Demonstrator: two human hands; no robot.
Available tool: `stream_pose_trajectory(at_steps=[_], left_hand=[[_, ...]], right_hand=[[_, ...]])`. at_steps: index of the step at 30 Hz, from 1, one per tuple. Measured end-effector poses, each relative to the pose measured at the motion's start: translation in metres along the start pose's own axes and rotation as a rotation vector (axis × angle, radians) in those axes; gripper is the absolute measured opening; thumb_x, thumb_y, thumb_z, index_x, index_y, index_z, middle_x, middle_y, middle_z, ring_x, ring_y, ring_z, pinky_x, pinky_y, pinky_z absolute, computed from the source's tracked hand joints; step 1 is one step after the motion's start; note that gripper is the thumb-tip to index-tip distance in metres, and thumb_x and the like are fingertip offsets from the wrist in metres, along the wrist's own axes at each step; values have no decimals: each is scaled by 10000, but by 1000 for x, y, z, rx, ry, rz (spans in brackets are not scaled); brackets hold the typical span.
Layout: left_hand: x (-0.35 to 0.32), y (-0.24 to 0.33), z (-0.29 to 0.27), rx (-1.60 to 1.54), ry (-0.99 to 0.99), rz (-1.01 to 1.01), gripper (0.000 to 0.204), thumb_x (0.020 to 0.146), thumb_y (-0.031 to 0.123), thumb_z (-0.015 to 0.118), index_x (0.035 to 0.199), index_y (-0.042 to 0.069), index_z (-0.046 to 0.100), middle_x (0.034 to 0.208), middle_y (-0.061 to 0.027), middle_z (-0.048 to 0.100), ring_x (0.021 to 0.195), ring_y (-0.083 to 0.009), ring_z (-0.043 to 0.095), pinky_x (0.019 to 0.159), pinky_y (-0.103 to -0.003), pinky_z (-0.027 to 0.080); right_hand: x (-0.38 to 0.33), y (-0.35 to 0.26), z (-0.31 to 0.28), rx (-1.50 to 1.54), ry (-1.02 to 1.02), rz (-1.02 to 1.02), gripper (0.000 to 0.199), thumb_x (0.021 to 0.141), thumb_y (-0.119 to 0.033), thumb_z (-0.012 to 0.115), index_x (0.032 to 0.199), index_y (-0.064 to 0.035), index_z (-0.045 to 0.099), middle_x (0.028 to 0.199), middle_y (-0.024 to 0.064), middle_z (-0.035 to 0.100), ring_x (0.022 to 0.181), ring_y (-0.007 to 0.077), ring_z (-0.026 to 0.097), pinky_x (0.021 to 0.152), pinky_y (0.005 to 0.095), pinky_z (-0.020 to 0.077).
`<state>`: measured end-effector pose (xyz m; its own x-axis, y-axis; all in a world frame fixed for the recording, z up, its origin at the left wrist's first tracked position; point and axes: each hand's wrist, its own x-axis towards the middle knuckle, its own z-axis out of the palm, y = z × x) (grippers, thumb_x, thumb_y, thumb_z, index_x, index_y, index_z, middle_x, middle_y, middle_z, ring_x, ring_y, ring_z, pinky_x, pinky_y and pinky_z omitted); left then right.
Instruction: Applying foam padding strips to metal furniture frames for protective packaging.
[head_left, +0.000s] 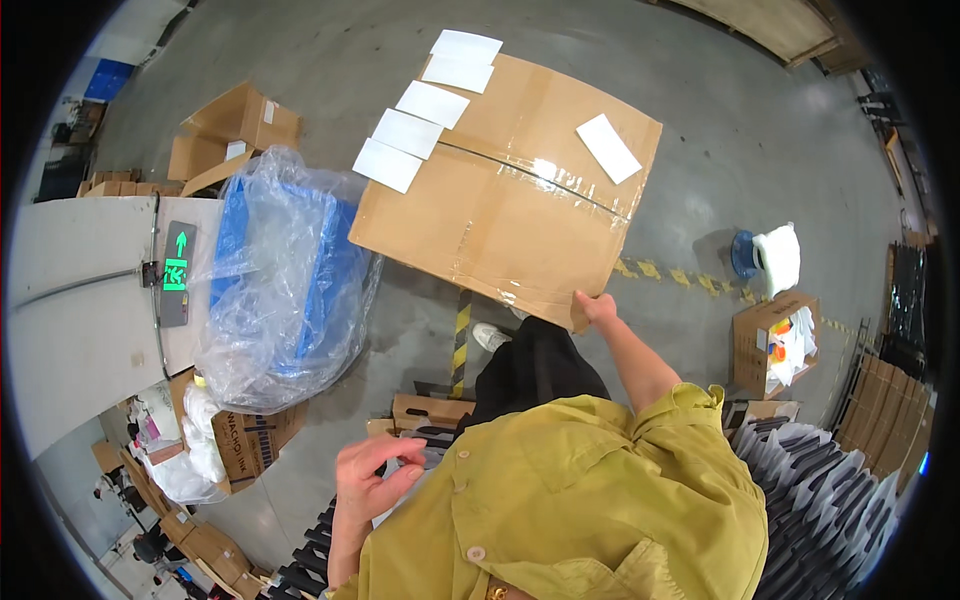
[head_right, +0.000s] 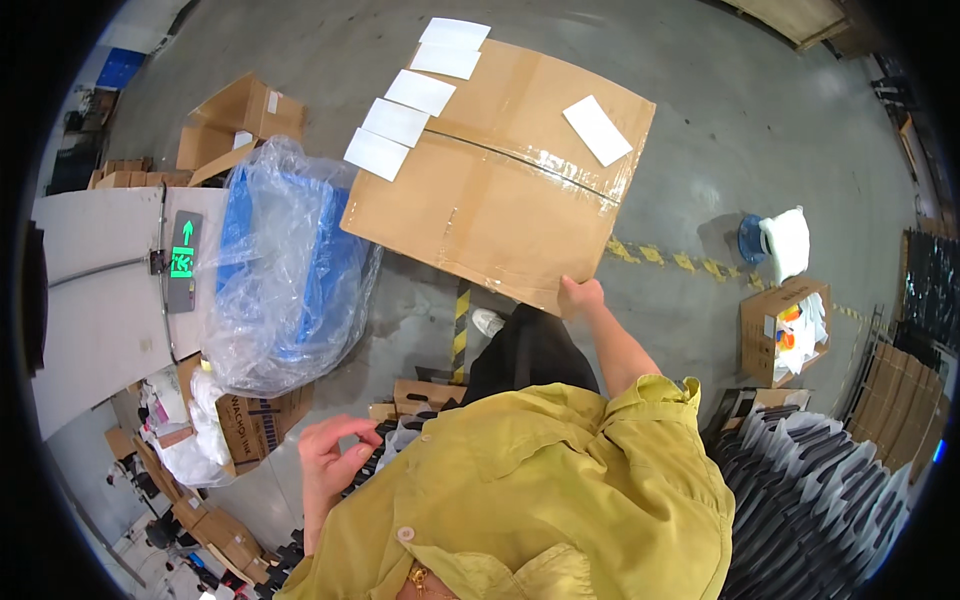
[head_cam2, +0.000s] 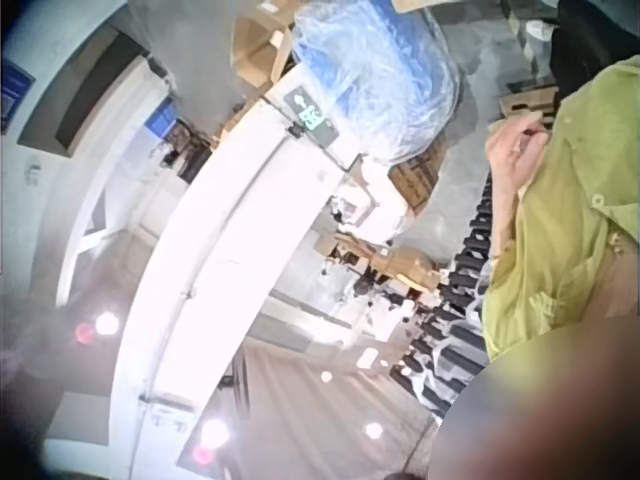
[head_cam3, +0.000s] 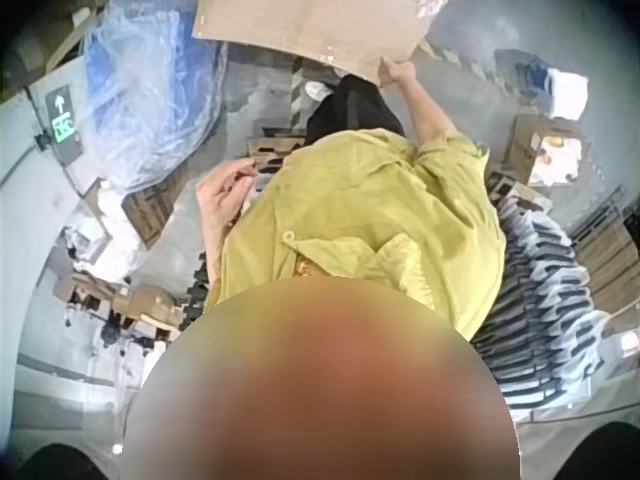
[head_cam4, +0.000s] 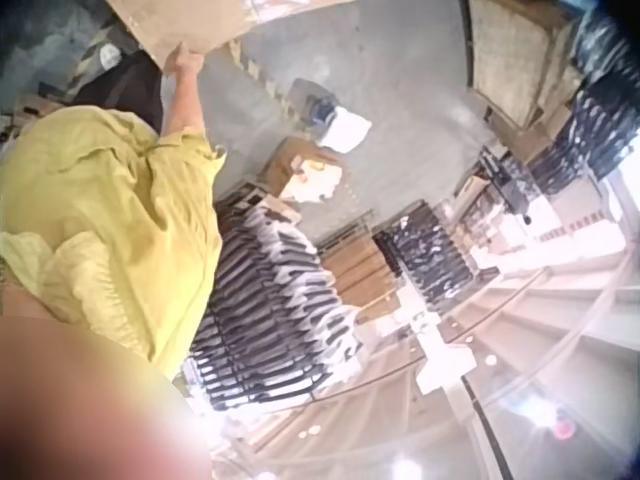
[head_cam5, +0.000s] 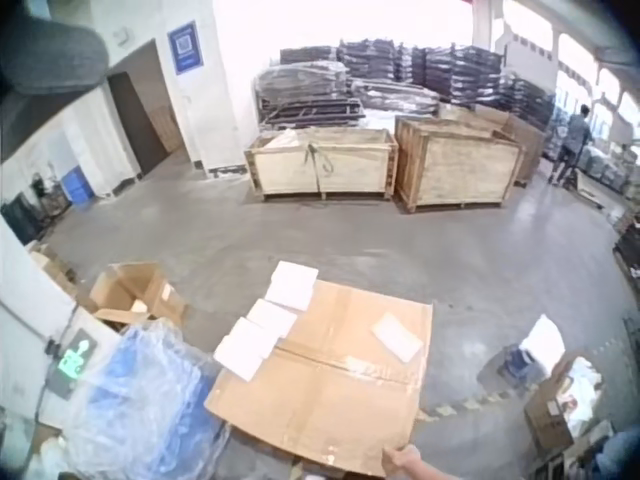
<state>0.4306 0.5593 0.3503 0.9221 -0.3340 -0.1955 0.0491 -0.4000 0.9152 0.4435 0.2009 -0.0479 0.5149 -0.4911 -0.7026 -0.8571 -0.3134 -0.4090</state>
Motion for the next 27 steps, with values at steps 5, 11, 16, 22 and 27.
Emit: stream_pose_trajectory(at_steps=[5, 11, 16, 22, 27], left_hand=[[8, -11, -6, -39, -27, -93, 205, 681, 17, 603, 886, 8, 603, 683, -79, 603, 601, -161, 570, 552, -255, 441], [18, -32, 8, -63, 25, -247, 240, 708, 54, 627, 942, 14, 587, 735, -86, 592, 625, -173, 581, 569, -242, 458], [7, -57, 13, 78, 50, -323, 244, 730, 138, 631, 949, 42, 585, 733, -77, 592, 605, -172, 576, 561, -255, 456], [-35, -88, 22, 151, 280, -567, 228, 728, 164, 638, 937, 85, 591, 713, -69, 593, 604, -183, 581, 536, -273, 462], [-49, -104, 35, 29, 386, -653, 203, 742, 153, 620, 928, 75, 595, 738, -86, 599, 631, -203, 588, 563, -277, 471]], right_hand=[[-67, -102, -49, -354, -345, 77, 369, 672, -338, 641, 751, 22, 612, 647, 107, 581, 612, 248, 586, 545, 355, 473], [-53, -223, 2, -565, -229, -771, 253, 718, -278, 550, 822, -54, 603, 839, 145, 604, 786, 294, 574, 664, 380, 465], [-57, -336, 108, -518, -211, -1182, 195, 742, -170, 505, 891, -70, 582, 915, 144, 571, 817, 300, 552, 683, 391, 454], [-24, -378, 193, -1057, 251, -1882, 134, 721, -133, 494, 800, -51, 564, 828, 127, 543, 779, 290, 553, 623, 375, 445], [-22, -389, 206, -1283, 176, -2051, 181, 666, -119, 516, 814, -14, 524, 716, 95, 533, 701, 237, 560, 584, 317, 435]])
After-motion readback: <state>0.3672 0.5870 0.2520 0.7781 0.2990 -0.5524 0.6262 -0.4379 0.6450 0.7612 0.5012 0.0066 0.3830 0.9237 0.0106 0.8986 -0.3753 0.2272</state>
